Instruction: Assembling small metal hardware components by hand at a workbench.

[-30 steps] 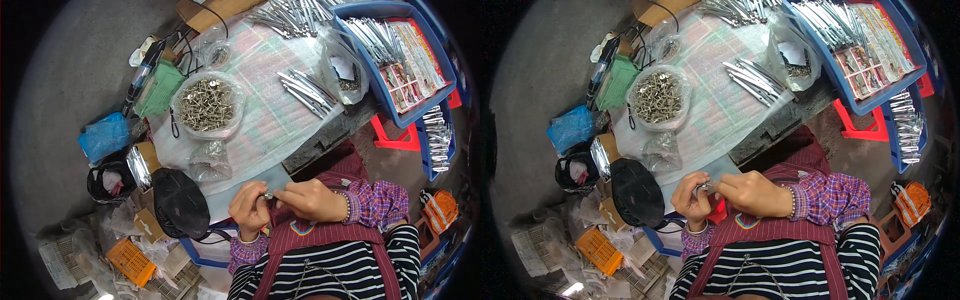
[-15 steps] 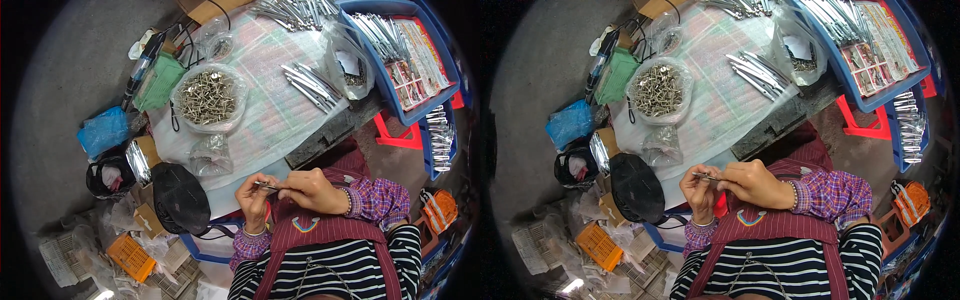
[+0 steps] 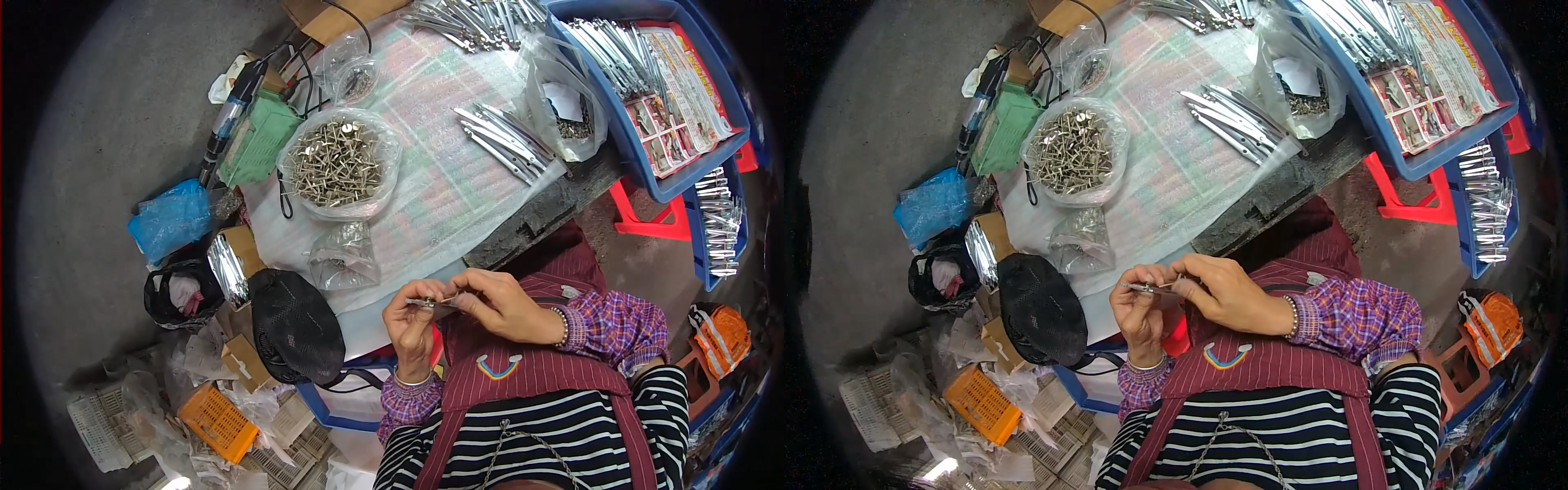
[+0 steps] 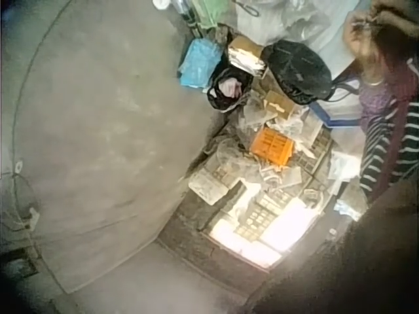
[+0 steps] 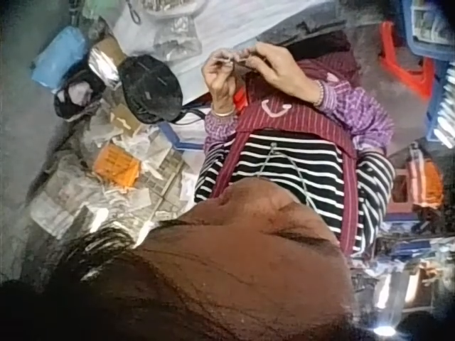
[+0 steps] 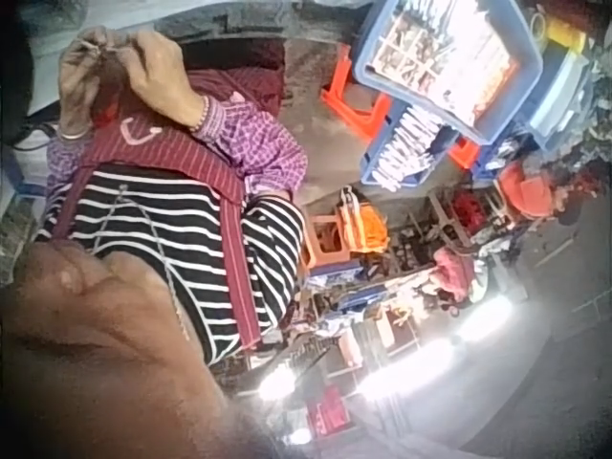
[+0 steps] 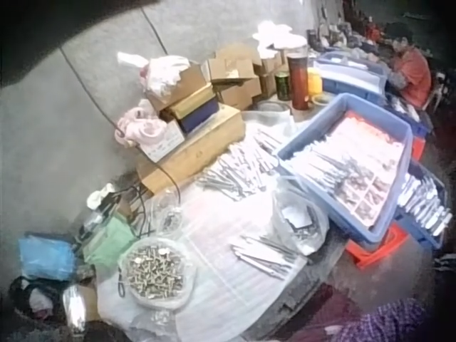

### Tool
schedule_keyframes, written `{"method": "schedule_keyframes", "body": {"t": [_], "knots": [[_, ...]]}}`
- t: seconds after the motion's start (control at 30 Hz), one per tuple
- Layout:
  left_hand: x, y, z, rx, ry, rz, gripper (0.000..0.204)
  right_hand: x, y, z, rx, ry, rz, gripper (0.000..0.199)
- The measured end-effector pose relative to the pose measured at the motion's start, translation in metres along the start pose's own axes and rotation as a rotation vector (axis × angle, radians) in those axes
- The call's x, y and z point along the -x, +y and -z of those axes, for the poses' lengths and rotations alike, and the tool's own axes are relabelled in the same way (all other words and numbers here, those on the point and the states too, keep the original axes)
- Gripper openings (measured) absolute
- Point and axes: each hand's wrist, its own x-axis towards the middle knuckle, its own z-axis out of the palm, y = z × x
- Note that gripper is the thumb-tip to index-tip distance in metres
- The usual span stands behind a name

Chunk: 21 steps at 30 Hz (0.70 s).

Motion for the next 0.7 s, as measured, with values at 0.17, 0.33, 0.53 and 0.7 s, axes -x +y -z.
{"method": "schedule_keyframes", "body": {"t": [0.17, 0.33, 0.53, 0.7], "knots": [[-0.001, -0.002, 0.004, -0.049, -0.003, 0.001, 0.021, 0.001, -0.003, -0.002, 0.018, -0.084, -0.063, 0.018], [-0.008, 0.004, 0.012, -0.053, -0.077, 0.142, 0.023, 0.003, 0.001, -0.004, 0.020, -0.046, -0.039, 0.012], [-0.013, 0.002, 0.022, 0.000, -0.194, 0.178, 0.023, 0.002, -0.007, -0.002, -0.007, -0.070, -0.030, 0.011], [-0.016, 0.000, 0.023, -0.019, -0.260, 0.143, 0.027, 0.005, -0.002, -0.004, 0.075, -0.047, 0.166, 0.014]]}}
